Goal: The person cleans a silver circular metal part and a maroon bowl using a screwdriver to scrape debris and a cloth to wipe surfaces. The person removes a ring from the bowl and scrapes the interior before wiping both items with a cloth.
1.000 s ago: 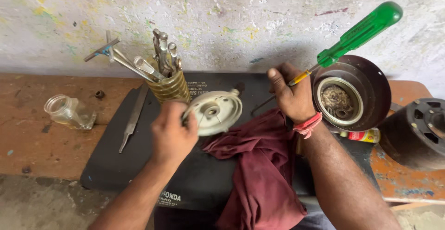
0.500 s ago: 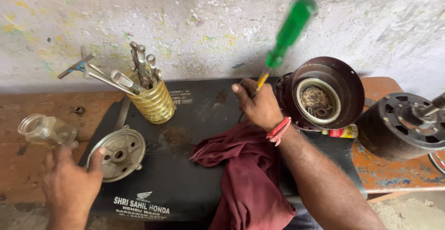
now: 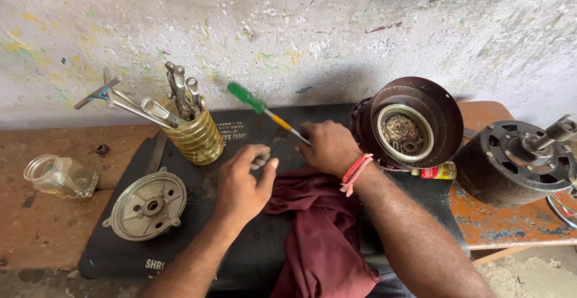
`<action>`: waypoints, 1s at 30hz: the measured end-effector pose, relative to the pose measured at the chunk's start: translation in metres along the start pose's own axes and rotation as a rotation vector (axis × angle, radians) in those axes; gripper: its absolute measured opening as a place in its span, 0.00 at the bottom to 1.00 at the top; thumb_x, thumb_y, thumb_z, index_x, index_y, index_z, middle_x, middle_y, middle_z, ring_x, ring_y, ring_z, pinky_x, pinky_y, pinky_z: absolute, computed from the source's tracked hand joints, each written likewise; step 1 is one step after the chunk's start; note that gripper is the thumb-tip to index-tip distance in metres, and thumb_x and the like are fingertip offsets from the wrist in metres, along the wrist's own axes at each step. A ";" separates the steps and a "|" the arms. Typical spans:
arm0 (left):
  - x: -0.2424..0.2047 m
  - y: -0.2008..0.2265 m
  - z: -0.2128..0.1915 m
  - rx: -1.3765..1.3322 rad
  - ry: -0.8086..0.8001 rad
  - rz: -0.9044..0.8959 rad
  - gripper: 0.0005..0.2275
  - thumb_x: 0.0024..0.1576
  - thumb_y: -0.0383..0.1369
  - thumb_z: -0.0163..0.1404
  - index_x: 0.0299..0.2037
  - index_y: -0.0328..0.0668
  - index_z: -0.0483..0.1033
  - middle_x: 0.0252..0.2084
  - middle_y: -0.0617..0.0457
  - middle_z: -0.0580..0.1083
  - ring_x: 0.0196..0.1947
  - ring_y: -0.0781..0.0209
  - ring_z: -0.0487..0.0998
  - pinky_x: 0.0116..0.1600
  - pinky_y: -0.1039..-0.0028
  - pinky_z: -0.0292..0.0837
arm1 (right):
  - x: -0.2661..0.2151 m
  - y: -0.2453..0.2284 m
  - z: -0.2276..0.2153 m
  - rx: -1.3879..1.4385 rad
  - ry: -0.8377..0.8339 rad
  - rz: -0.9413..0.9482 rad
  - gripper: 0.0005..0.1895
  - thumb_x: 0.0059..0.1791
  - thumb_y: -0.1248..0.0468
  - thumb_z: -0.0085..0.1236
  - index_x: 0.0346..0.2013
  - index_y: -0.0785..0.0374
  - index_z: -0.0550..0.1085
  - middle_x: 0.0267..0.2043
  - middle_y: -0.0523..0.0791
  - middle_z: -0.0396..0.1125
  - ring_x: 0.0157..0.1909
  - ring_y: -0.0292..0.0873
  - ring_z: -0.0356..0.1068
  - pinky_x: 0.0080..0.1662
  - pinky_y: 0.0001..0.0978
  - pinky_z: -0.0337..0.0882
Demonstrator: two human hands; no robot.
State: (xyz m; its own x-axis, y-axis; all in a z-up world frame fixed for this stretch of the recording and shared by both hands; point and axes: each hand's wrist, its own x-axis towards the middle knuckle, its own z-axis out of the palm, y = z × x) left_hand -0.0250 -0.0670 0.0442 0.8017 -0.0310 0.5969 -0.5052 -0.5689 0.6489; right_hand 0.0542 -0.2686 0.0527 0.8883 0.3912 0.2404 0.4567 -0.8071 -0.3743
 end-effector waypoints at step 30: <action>0.102 0.038 0.194 0.078 -0.598 -0.301 0.25 0.53 0.46 0.56 0.45 0.24 0.80 0.46 0.30 0.79 0.50 0.40 0.82 0.55 0.60 0.77 | -0.100 0.065 -0.005 0.550 1.272 -0.056 0.16 0.63 0.58 0.54 0.50 0.72 0.72 0.37 0.45 0.70 0.34 0.32 0.66 0.40 0.20 0.68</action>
State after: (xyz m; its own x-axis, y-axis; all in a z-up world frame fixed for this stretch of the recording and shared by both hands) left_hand 0.0994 -0.2517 0.0379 0.9542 -0.2988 0.0165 -0.2254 -0.6813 0.6965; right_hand -0.0055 -0.3626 0.0091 0.3509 -0.4905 0.7977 0.7139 -0.4112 -0.5669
